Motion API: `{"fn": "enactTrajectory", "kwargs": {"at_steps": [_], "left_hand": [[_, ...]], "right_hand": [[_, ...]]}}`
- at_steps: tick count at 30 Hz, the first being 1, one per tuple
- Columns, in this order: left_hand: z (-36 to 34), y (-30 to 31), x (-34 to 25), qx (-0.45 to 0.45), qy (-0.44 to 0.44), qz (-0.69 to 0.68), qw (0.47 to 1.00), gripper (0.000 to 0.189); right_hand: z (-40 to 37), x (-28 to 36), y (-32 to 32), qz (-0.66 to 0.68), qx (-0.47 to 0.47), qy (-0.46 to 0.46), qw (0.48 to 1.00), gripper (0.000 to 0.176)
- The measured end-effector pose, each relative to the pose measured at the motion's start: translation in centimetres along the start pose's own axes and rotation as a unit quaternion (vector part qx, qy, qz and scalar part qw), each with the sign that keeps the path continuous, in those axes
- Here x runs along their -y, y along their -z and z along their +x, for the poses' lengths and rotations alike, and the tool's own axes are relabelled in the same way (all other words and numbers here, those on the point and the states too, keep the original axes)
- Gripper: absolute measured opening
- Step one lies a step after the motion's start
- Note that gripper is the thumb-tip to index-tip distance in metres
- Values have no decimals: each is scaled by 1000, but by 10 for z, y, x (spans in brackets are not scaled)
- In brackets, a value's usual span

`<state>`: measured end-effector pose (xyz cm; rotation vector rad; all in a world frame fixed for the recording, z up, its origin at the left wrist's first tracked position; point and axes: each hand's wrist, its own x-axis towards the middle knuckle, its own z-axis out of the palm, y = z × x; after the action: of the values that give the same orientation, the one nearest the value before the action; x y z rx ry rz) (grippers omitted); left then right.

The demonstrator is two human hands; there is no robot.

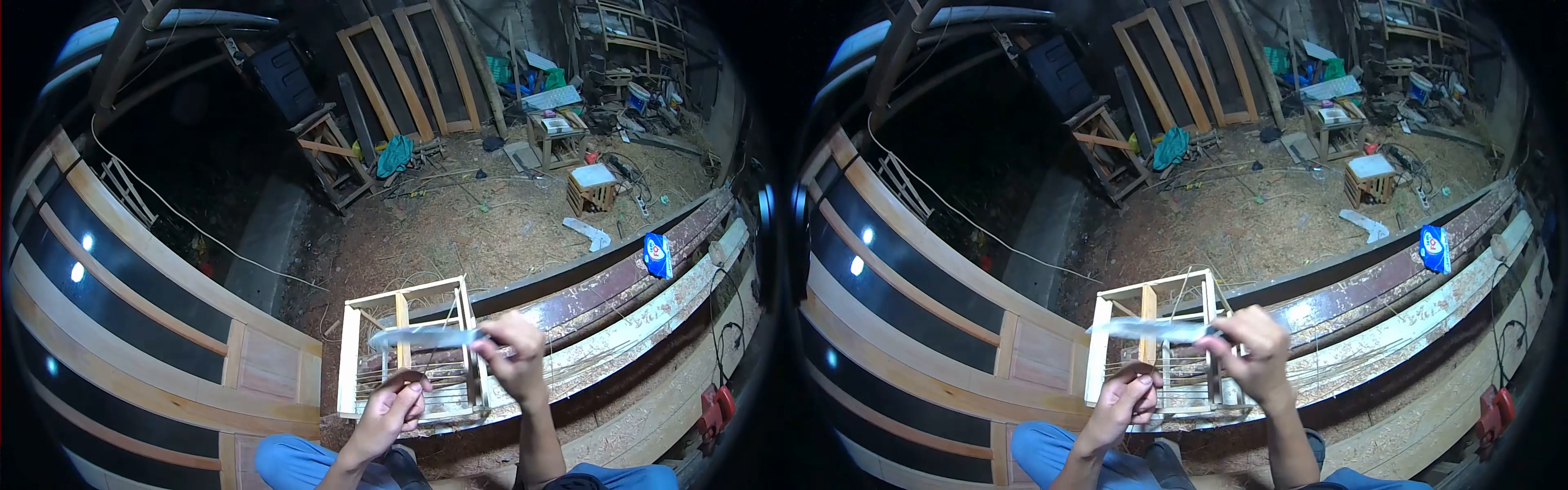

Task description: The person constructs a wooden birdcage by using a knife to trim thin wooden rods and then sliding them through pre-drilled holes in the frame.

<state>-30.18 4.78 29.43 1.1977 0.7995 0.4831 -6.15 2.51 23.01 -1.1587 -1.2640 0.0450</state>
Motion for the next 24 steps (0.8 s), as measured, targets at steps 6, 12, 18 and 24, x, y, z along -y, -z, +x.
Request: {"fn": "enactTrajectory", "kwargs": {"at_steps": [6,12,18,24], "left_hand": [[-2,-1,-4,-5,-6,-3,1000,21],[-3,3,-1,18,-22,-16,999,18],[-4,-10,-9,-34,-4,28,999,34],[1,-6,-2,-13,-41,46,998,41]], "right_hand": [[-2,7,-17,9,29,-3,1000,26],[8,-2,6,-55,-25,-24,998,28],[4,26,-15,-6,80,20,997,28],[13,10,6,-76,15,-14,997,26]]}}
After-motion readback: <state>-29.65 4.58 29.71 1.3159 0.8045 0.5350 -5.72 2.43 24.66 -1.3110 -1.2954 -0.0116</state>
